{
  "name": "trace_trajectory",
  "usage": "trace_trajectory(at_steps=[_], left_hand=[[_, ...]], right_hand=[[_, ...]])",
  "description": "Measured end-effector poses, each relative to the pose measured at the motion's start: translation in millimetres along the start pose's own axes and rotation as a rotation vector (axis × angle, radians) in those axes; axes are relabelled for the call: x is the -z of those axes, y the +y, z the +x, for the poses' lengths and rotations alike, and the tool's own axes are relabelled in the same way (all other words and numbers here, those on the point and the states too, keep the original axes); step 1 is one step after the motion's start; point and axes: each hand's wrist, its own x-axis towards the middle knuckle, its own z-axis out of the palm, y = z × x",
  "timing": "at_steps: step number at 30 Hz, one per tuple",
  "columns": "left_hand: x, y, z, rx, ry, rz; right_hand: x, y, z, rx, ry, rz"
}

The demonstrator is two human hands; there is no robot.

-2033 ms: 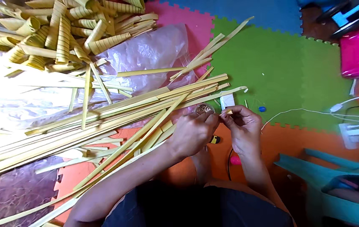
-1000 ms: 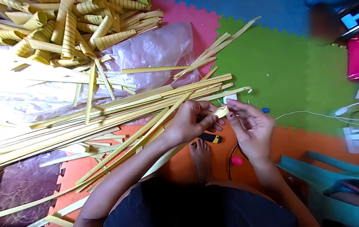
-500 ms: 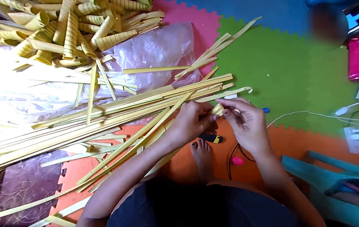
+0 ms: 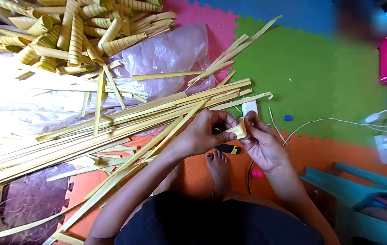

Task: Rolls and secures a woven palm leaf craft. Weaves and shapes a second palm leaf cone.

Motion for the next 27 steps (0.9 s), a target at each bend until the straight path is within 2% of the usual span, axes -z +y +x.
trace_trajectory(at_steps=[3,5,7,9,12,16,18,20,24,27], left_hand=[[-6.5,0.6,4.8,-0.033,0.088,0.157],[-7.4,-0.5,7.2,-0.013,0.135,0.201],[-6.7,-2.7,7.7,0.002,0.156,0.224],[-6.1,-5.8,7.1,-0.001,0.183,0.24],[-1.8,-9.3,6.4,-0.006,0.156,0.157],[3.8,-11.7,7.4,-0.014,0.043,-0.029],[1.1,-8.9,6.1,-0.038,0.097,0.1],[-0.8,-6.9,6.5,-0.035,0.169,0.274],[-1.3,-6.9,3.1,-0.018,0.221,0.323],[2.6,-7.2,4.0,0.004,0.137,0.244]], right_hand=[[-6.0,6.4,-2.1,-0.198,0.024,0.265],[-9.8,11.7,-2.8,-0.243,0.036,0.251],[-13.5,15.8,-3.4,-0.188,0.06,0.096],[-15.1,20.0,-4.5,-0.032,0.113,-0.102],[-8.3,21.0,-1.6,0.083,0.118,-0.116],[-10.6,8.2,0.9,-0.051,0.128,0.017],[-14.1,7.5,-0.8,-0.147,0.112,0.086],[-18.6,10.5,-3.4,-0.174,0.068,0.037],[-14.2,21.7,-2.1,0.067,0.102,-0.23],[-7.1,24.4,1.0,0.152,0.105,-0.197]])
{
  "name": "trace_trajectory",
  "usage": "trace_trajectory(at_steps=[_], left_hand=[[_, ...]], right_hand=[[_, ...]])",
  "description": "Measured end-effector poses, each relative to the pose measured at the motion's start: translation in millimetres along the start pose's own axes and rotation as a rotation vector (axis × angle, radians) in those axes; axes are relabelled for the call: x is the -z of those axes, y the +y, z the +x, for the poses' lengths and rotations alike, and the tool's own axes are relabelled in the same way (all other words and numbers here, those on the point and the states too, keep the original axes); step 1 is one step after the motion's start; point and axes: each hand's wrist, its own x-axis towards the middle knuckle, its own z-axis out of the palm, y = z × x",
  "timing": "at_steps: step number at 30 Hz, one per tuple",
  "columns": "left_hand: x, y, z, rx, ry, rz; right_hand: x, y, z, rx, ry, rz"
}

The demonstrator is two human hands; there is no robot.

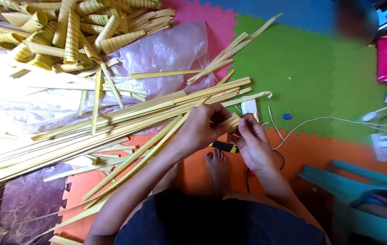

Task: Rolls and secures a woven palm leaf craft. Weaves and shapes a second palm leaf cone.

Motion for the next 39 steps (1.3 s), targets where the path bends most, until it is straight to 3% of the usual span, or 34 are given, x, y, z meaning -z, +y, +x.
trace_trajectory(at_steps=[3,7,10,13,17,20,23,27,30,35,39], left_hand=[[4.3,0.7,5.4,0.035,-0.078,-0.075],[-3.3,2.5,1.6,-0.028,0.039,0.147],[-6.3,1.7,0.2,-0.017,0.077,0.227],[-1.5,1.5,0.5,-0.006,-0.009,0.183],[7.6,-2.3,7.7,-0.02,-0.198,0.129],[0.6,-5.9,5.6,-0.083,-0.13,0.24],[-4.6,-10.1,6.2,-0.071,-0.038,0.276],[-2.6,-10.5,5.5,-0.075,-0.097,0.196],[-3.5,-11.7,5.6,-0.098,-0.152,0.201],[-16.9,-23.1,5.9,-0.118,0.025,0.397],[-7.7,-39.3,5.7,-0.082,-0.085,0.354]], right_hand=[[0.6,-7.8,0.7,-0.133,0.011,0.131],[-2.8,-9.6,-3.6,-0.349,-0.054,0.242],[-3.3,-0.5,-4.0,-0.246,-0.07,0.049],[-3.6,6.0,-2.3,-0.106,-0.004,0.016],[-5.5,2.6,-3.6,-0.199,0.043,0.164],[-6.7,1.1,-7.0,-0.313,0.036,0.264],[-4.2,5.1,-6.9,-0.308,0.009,0.203],[-2.9,8.4,-7.4,-0.201,0.067,0.137],[-4.3,6.9,-8.2,-0.275,0.109,0.164],[0.9,18.2,-7.9,-0.375,-0.072,0.198],[-1.6,23.4,-5.1,-0.309,-0.028,0.198]])
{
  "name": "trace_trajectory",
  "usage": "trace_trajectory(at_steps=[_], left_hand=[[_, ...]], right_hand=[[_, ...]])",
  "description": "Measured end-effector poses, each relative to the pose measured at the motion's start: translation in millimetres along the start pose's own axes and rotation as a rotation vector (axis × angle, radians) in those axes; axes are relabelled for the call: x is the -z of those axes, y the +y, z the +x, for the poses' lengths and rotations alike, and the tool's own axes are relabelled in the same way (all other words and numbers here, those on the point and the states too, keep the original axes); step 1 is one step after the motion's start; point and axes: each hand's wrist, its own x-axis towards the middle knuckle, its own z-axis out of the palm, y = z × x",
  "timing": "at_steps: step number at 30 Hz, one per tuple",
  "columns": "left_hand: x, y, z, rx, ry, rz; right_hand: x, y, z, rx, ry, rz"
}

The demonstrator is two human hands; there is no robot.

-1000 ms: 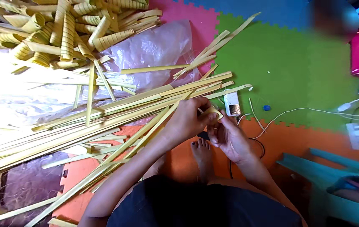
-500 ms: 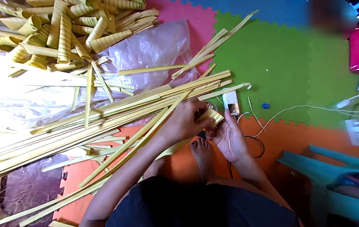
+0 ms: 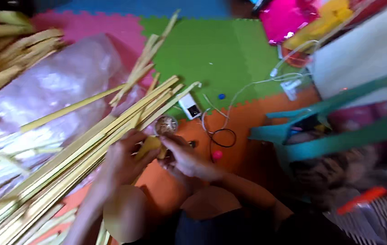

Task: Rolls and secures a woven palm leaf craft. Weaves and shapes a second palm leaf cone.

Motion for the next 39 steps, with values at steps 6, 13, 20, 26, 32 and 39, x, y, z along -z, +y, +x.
trace_trajectory(at_steps=[6,13,20,26,32,39], left_hand=[[-2.9,-19.6,-4.9,0.024,0.085,-0.049],[9.3,-13.3,-10.1,0.127,0.066,-0.161],[20.8,8.3,-13.6,0.149,0.098,-0.225],[29.5,12.5,-16.4,0.165,0.028,-0.323],[35.4,11.9,-17.8,0.164,-0.028,-0.454],[38.3,17.5,-19.4,0.125,-0.022,-0.553]], right_hand=[[-6.3,-7.6,2.7,-0.114,-0.03,0.098],[-11.2,-7.5,7.2,-0.099,-0.06,0.213],[-10.9,-8.7,-2.3,0.11,-0.111,-0.154],[-10.1,-13.5,4.8,-0.243,-0.211,0.184],[-1.3,-9.0,3.8,-0.037,-0.212,-0.036],[10.6,-1.8,-0.2,0.379,-0.228,-0.4]])
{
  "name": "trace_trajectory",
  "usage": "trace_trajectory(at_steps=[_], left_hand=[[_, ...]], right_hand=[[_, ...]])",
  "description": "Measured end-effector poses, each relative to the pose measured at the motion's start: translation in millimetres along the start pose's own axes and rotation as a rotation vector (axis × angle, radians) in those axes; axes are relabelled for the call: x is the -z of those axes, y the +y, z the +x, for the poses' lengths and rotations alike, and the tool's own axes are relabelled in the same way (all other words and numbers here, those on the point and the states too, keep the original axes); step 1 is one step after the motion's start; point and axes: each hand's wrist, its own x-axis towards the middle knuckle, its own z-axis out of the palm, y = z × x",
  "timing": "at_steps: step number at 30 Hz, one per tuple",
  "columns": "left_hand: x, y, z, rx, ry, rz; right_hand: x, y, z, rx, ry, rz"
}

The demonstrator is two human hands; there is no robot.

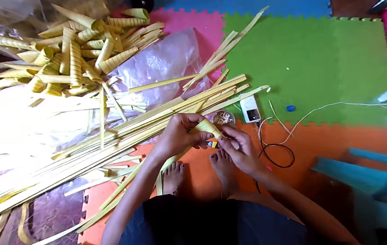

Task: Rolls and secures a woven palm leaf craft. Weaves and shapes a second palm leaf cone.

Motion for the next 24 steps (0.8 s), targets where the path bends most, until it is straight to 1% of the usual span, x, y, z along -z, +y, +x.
trace_trajectory(at_steps=[1,3,4,5,7,8,9,11,12,13,14,15,16,17,18,19,20,21,22,23,24], left_hand=[[0.6,0.9,-0.7,0.002,-0.017,-0.015],[1.6,2.6,-1.6,-0.001,-0.054,-0.032],[1.1,3.9,-2.1,-0.002,-0.057,-0.031],[0.6,5.0,-2.2,-0.008,-0.051,-0.021],[1.6,6.0,-2.5,-0.03,-0.033,-0.007],[2.3,6.1,-3.4,-0.036,-0.031,-0.008],[2.7,6.3,-4.3,-0.036,-0.038,-0.015],[3.4,7.1,-5.2,-0.031,-0.065,-0.027],[2.9,7.4,-5.9,-0.029,-0.069,-0.029],[2.3,7.9,-6.1,-0.026,-0.062,-0.026],[1.9,8.8,-5.9,-0.024,-0.048,-0.022],[2.2,9.6,-5.7,-0.025,-0.036,-0.018],[2.8,10.2,-6.0,-0.027,-0.029,-0.014],[3.2,10.2,-6.1,-0.03,-0.031,-0.015],[3.5,9.7,-5.1,-0.034,-0.034,-0.016],[3.8,9.2,-4.4,-0.04,-0.042,-0.019],[3.8,8.7,-4.6,-0.044,-0.05,-0.023],[3.6,8.7,-4.7,-0.042,-0.052,-0.026],[3.7,8.8,-4.4,-0.042,-0.046,-0.023],[3.8,9.0,-3.6,-0.039,-0.031,-0.029],[4.1,8.8,-3.3,-0.038,-0.019,-0.03]], right_hand=[[-0.1,-4.2,-0.4,-0.084,0.004,0.099],[1.4,-18.1,0.5,-0.42,-0.079,0.464],[1.5,-19.4,-0.7,-0.453,-0.085,0.521],[-0.1,-17.7,-3.0,-0.339,-0.052,0.404],[2.5,-2.8,-6.6,0.092,0.007,-0.042],[5.2,1.2,-7.6,0.209,0.012,-0.18],[4.5,-0.9,-9.6,0.169,0.019,-0.134],[0.1,-17.4,-11.5,-0.208,0.003,0.247],[0.0,-21.3,-11.9,-0.307,-0.016,0.361],[0.7,-19.7,-13.5,-0.247,-0.019,0.311],[2.8,-13.4,-15.3,-0.07,-0.013,0.132],[6.1,-6.2,-15.8,0.137,-0.004,-0.109],[9.0,-2.4,-16.0,0.268,-0.002,-0.281],[9.0,-2.9,-16.8,0.269,0.0,-0.283],[7.7,-7.9,-17.7,0.131,-0.014,-0.12],[6.1,-15.0,-17.9,-0.079,-0.033,0.11],[5.5,-18.5,-17.7,-0.212,-0.038,0.268],[5.9,-16.6,-18.5,-0.185,-0.026,0.239],[7.9,-10.1,-19.9,-0.026,-0.007,0.061],[11.2,-2.8,-20.4,0.172,0.008,-0.176],[13.5,0.9,-20.4,0.299,0.02,-0.327]])
